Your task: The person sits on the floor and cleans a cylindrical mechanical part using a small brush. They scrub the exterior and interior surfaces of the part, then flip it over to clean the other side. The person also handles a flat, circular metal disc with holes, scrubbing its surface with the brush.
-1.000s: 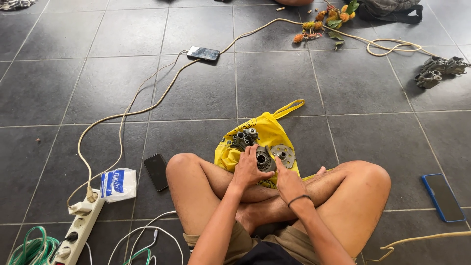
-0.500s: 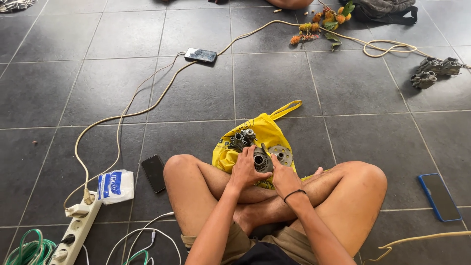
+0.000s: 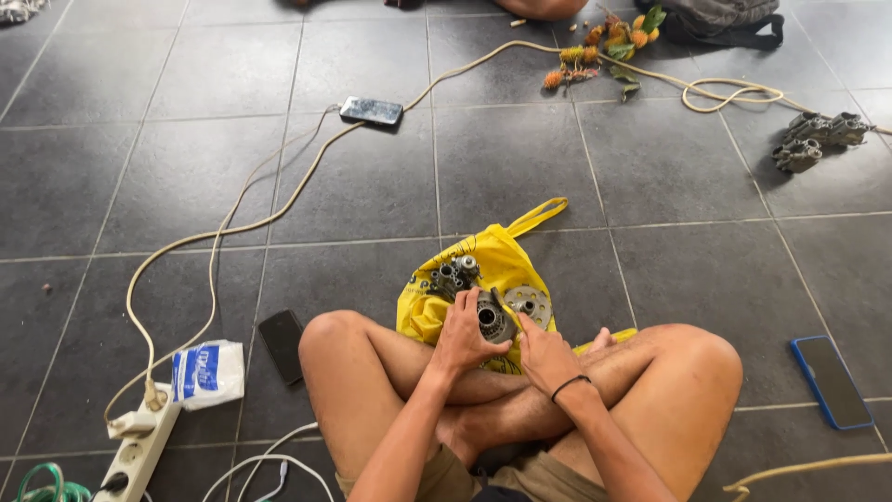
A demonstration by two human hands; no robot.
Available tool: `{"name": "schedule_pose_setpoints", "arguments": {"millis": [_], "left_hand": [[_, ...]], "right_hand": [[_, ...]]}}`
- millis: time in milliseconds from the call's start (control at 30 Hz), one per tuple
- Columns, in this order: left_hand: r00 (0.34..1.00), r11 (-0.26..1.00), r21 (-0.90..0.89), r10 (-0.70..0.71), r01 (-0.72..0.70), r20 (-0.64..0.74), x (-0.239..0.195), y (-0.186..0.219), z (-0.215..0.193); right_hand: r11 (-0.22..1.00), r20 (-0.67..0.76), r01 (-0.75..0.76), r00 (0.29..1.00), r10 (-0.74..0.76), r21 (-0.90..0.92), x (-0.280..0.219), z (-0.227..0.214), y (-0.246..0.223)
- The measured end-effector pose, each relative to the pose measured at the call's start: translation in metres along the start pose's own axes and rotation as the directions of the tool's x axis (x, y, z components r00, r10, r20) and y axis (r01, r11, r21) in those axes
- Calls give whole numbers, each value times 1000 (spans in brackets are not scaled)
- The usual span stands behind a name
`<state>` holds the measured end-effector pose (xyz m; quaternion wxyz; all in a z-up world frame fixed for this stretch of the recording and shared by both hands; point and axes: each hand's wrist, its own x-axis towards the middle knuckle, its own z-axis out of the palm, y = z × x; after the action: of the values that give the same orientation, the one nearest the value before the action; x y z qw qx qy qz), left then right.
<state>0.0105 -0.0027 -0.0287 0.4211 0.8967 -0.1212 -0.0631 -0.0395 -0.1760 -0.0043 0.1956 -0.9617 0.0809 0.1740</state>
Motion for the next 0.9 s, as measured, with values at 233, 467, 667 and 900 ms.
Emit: {"name": "schedule_pose_setpoints", "arguments": {"millis": [233, 467, 667, 900], "left_hand": [[999, 999, -7, 36, -37, -39, 16, 5, -8], [1000, 999, 14, 30, -31, 7, 17, -1, -7], [999, 1000, 14, 0, 0, 36, 15, -8, -2], [997, 999, -12, 33, -32, 75, 13, 7, -18]], "right_hand": [[977, -115, 125, 988, -106, 173, 28, 6, 14], [929, -87, 102, 993, -76, 356, 3, -35, -28], [929, -87, 119, 992, -94, 349, 12, -12, -15], [958, -44, 112, 994, -104, 265, 4, -27, -20]]}}
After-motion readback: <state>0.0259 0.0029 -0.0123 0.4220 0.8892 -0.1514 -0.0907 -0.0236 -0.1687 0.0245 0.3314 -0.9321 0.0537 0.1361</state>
